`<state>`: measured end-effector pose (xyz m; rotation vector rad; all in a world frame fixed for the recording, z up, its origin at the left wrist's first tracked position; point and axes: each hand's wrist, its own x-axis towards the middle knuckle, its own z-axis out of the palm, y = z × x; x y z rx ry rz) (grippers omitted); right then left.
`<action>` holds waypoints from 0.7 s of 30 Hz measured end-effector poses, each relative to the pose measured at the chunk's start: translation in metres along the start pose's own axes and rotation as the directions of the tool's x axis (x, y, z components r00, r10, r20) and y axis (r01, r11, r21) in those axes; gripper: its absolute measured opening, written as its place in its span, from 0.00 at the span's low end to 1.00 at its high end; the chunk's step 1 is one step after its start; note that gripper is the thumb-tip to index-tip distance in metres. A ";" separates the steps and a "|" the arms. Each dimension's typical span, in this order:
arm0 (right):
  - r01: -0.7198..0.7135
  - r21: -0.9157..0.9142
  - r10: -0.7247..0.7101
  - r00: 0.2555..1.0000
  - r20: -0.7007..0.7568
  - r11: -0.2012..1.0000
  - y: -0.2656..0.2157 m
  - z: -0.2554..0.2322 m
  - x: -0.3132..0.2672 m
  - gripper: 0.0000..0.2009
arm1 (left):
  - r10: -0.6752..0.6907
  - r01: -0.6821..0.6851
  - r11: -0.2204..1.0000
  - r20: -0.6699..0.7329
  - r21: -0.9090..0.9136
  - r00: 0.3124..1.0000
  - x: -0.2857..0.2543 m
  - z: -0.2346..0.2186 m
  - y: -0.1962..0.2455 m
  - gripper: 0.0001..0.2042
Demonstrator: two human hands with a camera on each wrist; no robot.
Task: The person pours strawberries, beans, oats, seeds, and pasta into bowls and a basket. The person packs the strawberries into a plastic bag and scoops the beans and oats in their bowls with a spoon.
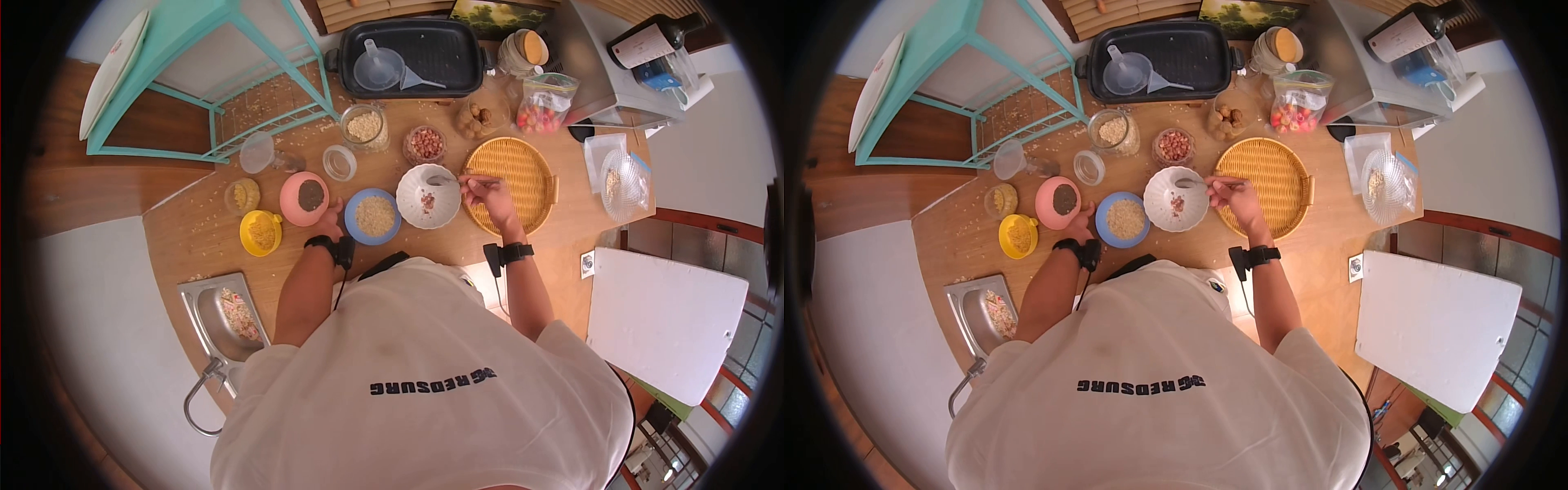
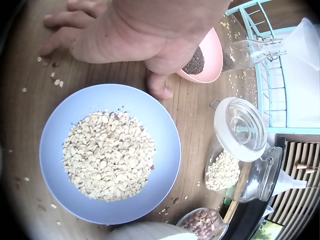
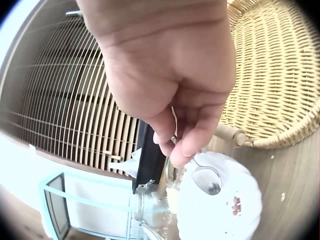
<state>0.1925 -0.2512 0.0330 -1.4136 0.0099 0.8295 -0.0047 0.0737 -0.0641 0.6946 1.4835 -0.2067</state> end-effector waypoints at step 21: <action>-0.304 -0.088 0.315 0.935 0.165 0.949 0.017 -0.012 -0.003 0.14 | -0.065 0.063 0.998 -0.127 -0.017 0.990 -0.040 0.016 0.013 0.39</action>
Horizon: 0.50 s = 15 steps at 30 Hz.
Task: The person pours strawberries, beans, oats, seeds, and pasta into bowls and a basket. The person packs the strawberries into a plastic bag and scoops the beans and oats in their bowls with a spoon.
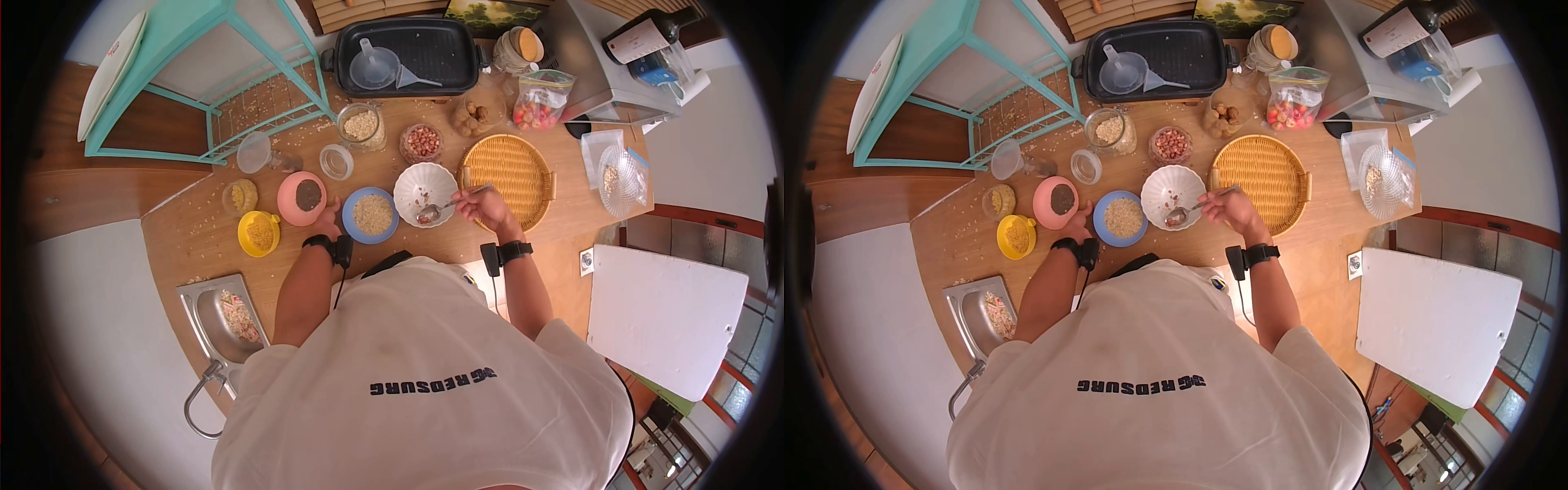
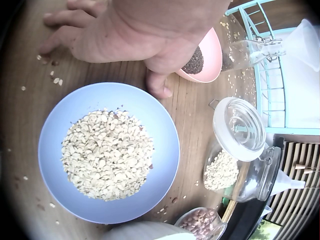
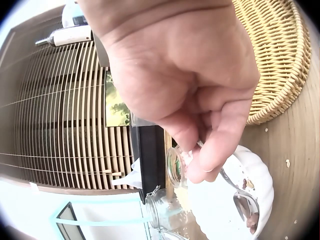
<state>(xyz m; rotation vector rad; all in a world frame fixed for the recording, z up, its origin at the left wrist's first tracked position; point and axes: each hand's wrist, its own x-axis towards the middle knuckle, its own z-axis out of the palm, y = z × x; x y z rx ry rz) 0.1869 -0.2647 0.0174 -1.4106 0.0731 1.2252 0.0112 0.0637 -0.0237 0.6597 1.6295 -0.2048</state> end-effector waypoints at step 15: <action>0.206 0.635 -0.193 0.977 -0.091 0.744 -0.020 -0.003 0.022 0.13 | 0.037 -0.037 0.999 -0.003 -0.027 0.999 -0.038 0.005 0.004 0.29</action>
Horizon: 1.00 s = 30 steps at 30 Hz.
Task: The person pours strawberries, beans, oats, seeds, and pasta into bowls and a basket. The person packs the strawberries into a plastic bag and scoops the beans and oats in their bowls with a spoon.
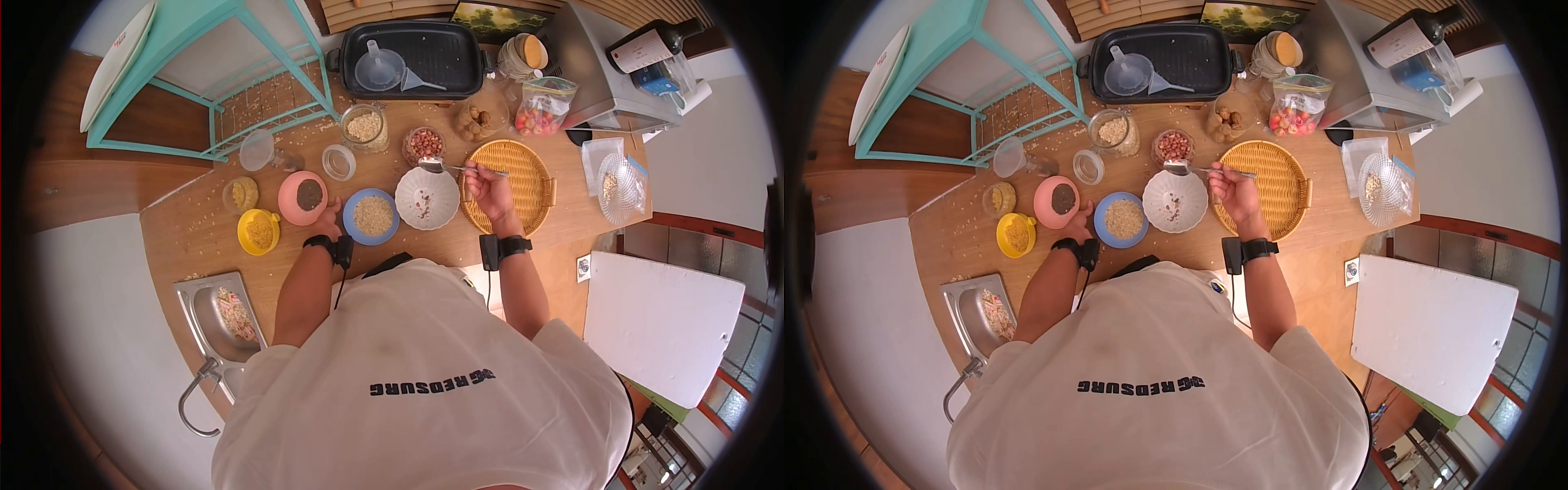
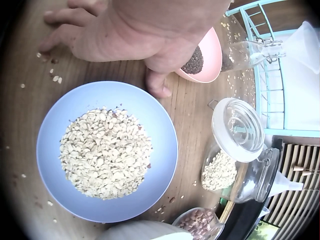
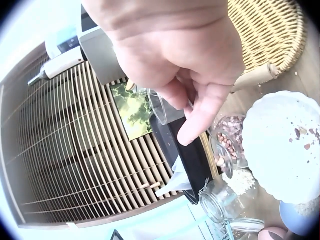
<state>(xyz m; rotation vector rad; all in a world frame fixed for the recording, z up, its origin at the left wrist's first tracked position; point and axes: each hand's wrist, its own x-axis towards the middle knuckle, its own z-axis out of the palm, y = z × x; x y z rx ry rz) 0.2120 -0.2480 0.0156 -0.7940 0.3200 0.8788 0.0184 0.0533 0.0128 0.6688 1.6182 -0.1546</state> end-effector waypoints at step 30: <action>-0.079 -0.653 0.021 0.995 -0.096 0.753 0.028 -0.003 -0.032 0.12 | 0.061 -0.062 0.998 -0.029 -0.032 0.998 0.023 -0.001 -0.006 0.22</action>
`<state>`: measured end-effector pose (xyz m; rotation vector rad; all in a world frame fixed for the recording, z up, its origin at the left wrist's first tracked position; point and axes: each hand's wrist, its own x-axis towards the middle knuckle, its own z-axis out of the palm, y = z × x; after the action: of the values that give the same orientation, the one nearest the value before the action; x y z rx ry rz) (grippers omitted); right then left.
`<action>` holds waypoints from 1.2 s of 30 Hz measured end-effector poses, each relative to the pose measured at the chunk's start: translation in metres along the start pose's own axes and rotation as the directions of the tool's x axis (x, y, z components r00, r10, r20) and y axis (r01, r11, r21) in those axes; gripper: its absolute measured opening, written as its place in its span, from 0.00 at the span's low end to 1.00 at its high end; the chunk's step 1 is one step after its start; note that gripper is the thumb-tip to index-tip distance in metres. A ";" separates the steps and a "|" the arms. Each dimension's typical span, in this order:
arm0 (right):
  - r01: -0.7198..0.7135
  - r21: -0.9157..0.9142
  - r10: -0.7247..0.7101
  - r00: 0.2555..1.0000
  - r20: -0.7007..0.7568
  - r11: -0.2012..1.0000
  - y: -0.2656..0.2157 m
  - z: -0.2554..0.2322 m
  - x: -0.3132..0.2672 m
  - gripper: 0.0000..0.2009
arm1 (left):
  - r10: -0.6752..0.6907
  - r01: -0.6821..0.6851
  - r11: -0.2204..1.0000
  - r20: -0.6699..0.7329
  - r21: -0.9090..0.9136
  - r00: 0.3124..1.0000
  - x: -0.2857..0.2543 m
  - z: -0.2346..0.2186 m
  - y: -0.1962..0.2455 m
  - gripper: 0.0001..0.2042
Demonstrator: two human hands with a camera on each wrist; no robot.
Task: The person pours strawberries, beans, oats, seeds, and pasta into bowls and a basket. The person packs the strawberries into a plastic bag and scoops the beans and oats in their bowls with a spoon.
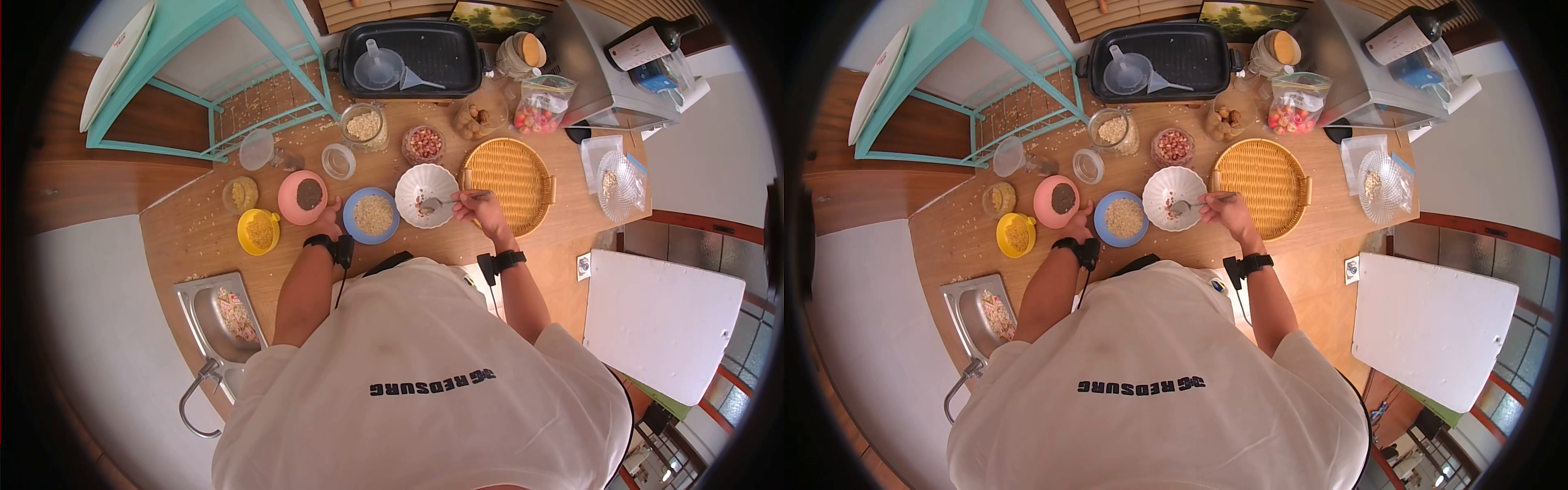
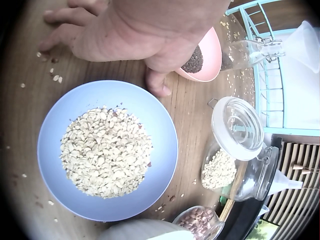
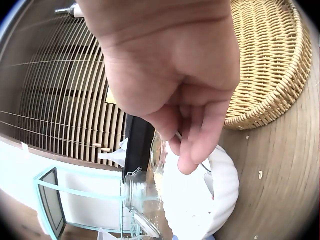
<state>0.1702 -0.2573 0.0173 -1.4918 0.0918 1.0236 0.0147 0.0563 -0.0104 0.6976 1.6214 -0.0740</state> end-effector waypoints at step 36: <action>-0.188 0.131 0.173 0.978 0.115 0.973 -0.003 -0.007 0.008 0.13 | -0.086 0.085 0.996 0.015 0.026 0.996 0.001 -0.002 0.001 0.32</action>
<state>0.1807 -0.2587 0.0134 -1.3168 0.2254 1.2139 0.0139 0.0585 -0.0103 0.6451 1.6367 -0.1623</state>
